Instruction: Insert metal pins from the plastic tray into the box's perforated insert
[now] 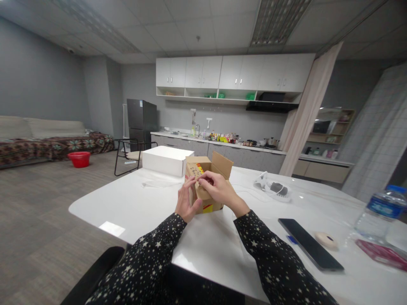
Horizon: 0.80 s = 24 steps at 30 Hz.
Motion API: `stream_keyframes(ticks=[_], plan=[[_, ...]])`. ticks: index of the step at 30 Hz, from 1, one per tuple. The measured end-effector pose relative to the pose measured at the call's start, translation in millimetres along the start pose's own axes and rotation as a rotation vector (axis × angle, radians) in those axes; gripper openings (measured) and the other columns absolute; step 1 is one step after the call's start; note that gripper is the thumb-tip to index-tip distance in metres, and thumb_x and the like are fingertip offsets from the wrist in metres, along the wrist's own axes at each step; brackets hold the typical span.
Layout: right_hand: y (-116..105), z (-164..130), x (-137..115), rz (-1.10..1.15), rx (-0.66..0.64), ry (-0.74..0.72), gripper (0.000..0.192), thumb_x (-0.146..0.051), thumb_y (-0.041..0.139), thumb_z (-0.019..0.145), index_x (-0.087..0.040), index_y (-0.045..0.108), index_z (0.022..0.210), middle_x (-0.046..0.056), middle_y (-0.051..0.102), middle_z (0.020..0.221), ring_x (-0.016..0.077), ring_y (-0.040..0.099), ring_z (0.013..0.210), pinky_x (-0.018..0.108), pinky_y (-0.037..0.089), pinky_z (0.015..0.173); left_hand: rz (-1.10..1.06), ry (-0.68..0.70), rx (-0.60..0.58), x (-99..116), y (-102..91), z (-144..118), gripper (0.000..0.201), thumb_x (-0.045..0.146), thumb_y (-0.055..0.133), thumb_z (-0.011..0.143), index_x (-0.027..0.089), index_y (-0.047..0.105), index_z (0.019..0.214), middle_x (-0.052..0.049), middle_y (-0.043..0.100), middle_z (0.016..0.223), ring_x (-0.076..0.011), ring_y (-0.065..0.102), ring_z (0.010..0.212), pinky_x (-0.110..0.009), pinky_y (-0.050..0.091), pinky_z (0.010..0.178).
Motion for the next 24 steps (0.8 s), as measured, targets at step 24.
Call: stream_keyframes(ticks=[24], plan=[[-1.1,-1.2,-4.2,-0.023,0.000,-0.001,0.013,-0.025,0.060,0.092,-0.018,0.063,0.082,0.001,0.069,0.081,0.0134,0.060,0.072,0.025,0.045,0.067,-0.007,0.003,0.000,1.7,0.0,0.8,0.065,0.062,0.046,0.094,0.023,0.040,0.145,-0.018,0.046,0.152,-0.0356,0.043,0.142,-0.057,0.038,0.110]])
Point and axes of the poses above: each hand's wrist, its own z-axis towards the middle knuckle, its own y-axis out of the palm, x = y × z, the point moved 7 cm from there along z, towards the middle knuckle
